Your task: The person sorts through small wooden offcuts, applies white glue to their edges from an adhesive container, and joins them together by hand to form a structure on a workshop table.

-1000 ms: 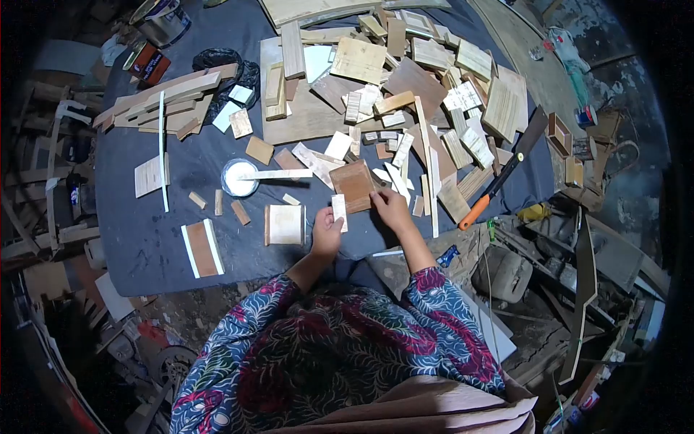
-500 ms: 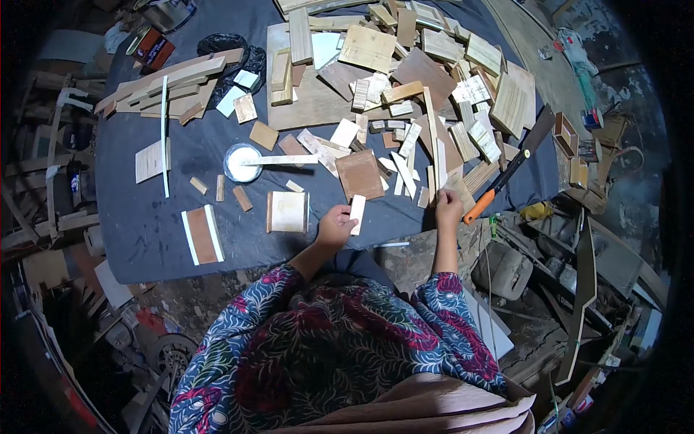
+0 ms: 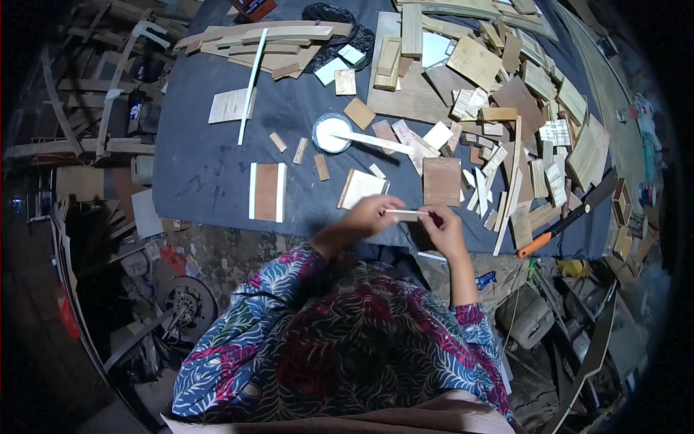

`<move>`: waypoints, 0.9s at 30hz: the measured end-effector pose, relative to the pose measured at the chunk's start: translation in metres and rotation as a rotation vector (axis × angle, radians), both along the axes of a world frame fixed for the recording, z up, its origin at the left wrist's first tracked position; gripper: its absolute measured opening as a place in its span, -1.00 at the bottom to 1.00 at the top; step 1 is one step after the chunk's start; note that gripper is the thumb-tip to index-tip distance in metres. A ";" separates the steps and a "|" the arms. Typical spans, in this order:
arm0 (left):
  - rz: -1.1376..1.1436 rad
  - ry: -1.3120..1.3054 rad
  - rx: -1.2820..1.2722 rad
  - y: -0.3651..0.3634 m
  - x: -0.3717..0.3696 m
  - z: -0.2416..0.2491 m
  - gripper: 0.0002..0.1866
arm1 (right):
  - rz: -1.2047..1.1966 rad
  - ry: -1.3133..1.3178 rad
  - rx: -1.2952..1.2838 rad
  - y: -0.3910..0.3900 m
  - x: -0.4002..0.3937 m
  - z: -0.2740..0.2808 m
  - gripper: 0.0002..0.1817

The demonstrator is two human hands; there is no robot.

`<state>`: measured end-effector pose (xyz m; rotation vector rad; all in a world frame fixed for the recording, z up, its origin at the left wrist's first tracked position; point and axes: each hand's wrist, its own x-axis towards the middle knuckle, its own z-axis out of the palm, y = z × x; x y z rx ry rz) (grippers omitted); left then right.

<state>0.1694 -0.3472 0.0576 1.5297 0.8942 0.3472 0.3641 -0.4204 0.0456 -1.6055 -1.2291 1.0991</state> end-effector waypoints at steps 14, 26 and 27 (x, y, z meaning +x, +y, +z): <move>0.188 0.084 0.529 -0.036 -0.108 -0.055 -0.88 | 0.288 -0.350 0.233 -0.020 -0.083 -0.024 -0.88; 0.253 0.108 0.718 -0.002 -0.121 -0.058 -0.83 | 0.164 -0.528 0.316 0.005 -0.116 -0.021 -0.90; 0.249 0.106 0.714 -0.002 -0.122 -0.058 -0.83 | 0.153 -0.521 0.311 0.003 -0.116 -0.021 -0.90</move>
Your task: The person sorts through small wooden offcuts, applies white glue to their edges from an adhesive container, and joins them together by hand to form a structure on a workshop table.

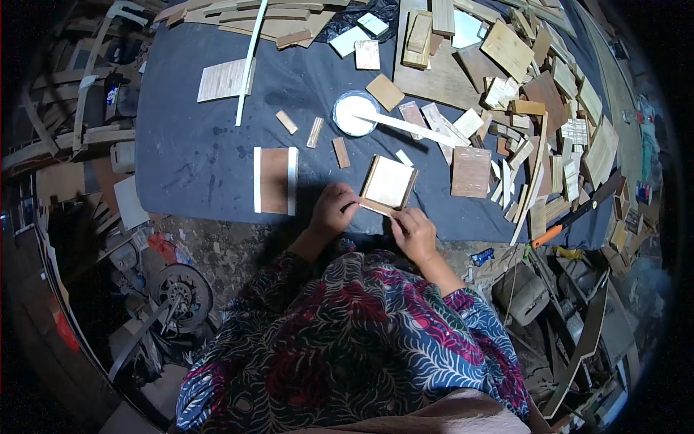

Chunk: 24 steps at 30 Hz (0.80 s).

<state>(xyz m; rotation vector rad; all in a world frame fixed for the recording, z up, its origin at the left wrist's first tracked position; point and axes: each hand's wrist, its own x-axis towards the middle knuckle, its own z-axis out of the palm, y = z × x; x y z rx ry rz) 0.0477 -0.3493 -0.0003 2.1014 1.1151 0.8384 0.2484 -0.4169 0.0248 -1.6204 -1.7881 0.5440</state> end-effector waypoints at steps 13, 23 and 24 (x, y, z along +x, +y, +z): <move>0.078 -0.190 -0.357 0.058 0.029 -0.001 -0.67 | -0.305 0.223 -0.178 0.071 0.034 0.001 -0.92; -0.066 0.020 -0.303 0.081 0.047 0.015 -0.44 | -0.331 0.282 -0.296 0.086 0.033 -0.015 -0.87; -0.058 0.010 -0.324 0.081 0.046 0.014 -0.43 | -0.341 0.280 -0.302 0.085 0.032 -0.015 -0.86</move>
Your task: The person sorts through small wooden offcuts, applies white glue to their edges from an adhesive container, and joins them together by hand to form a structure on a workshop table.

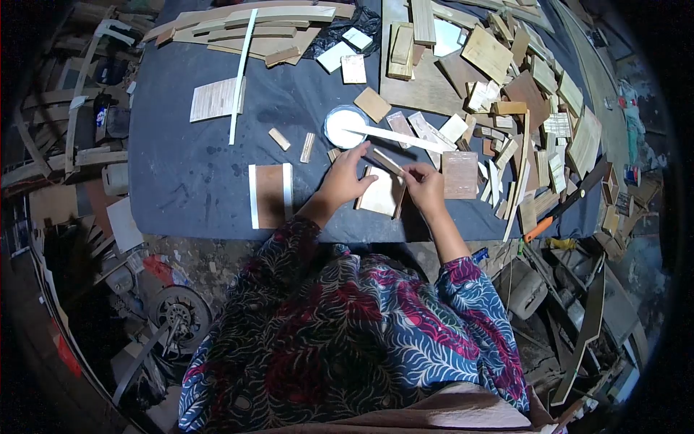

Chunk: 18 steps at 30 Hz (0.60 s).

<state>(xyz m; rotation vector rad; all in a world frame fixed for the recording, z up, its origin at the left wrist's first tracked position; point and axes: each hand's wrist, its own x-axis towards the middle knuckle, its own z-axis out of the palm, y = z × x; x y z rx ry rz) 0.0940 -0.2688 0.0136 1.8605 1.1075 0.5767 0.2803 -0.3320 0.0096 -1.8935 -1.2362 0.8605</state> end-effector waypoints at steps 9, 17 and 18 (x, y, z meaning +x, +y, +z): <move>-0.044 0.060 0.025 0.003 -0.004 -0.013 -0.48 | 0.111 -0.210 0.022 -0.002 0.000 0.003 -0.90; -0.094 0.147 0.090 0.004 -0.003 -0.006 -0.64 | 0.147 -0.299 0.043 -0.004 0.000 -0.001 -0.90; -0.096 0.147 0.088 0.004 -0.002 -0.003 -0.64 | 0.151 -0.313 0.059 -0.004 0.000 -0.002 -0.91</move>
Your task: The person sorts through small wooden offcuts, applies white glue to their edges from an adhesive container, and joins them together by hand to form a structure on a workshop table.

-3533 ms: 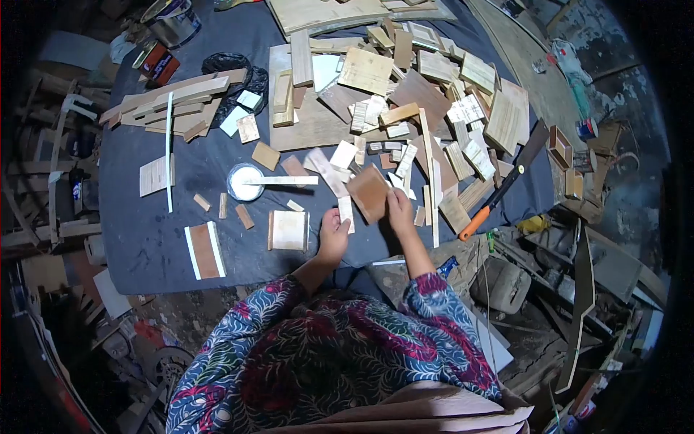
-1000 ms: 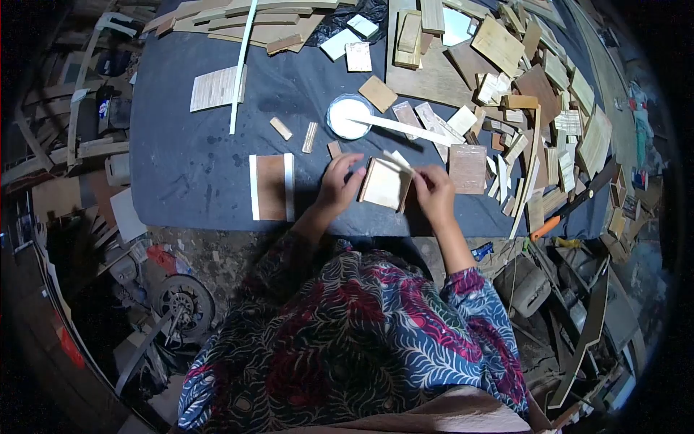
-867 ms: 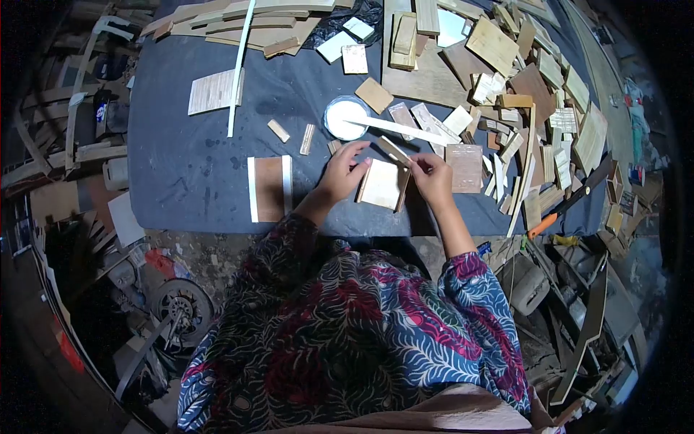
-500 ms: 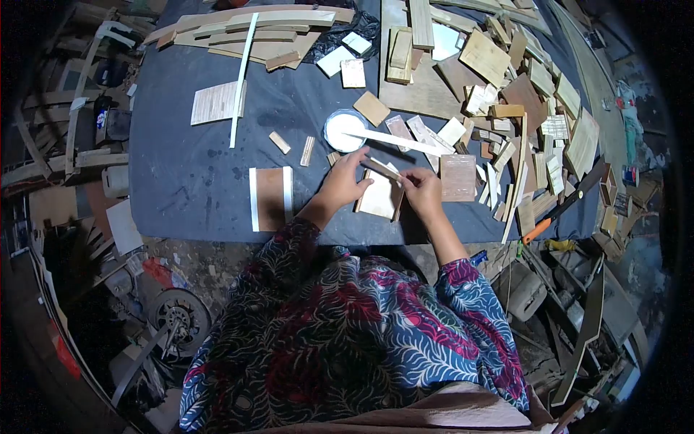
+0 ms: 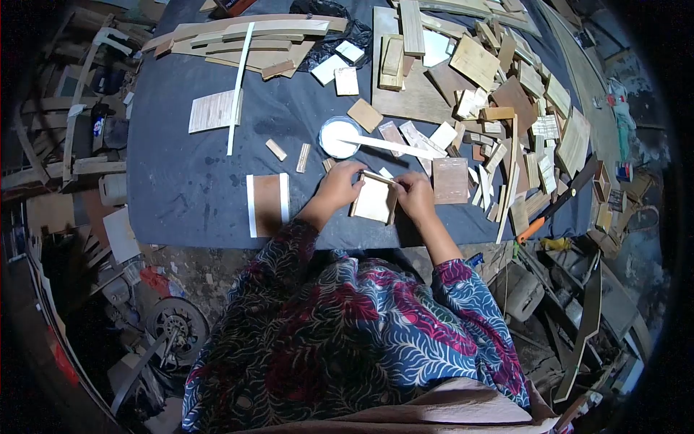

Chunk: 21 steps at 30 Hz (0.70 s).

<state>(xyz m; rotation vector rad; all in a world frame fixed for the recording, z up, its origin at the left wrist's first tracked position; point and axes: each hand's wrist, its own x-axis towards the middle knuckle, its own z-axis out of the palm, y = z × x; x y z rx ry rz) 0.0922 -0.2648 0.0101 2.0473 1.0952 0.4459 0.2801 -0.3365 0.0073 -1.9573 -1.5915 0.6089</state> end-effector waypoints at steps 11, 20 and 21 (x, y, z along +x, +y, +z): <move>0.015 -0.002 -0.034 0.000 0.001 -0.003 -0.72 | 0.015 -0.004 0.014 0.000 0.000 0.003 -0.92; 0.020 0.056 -0.055 0.000 0.003 -0.001 -0.71 | -0.237 0.716 -0.258 0.004 0.024 -0.033 -0.82; 0.019 0.055 -0.054 0.000 0.003 -0.002 -0.71 | -0.230 0.732 -0.259 0.004 0.027 -0.032 -0.82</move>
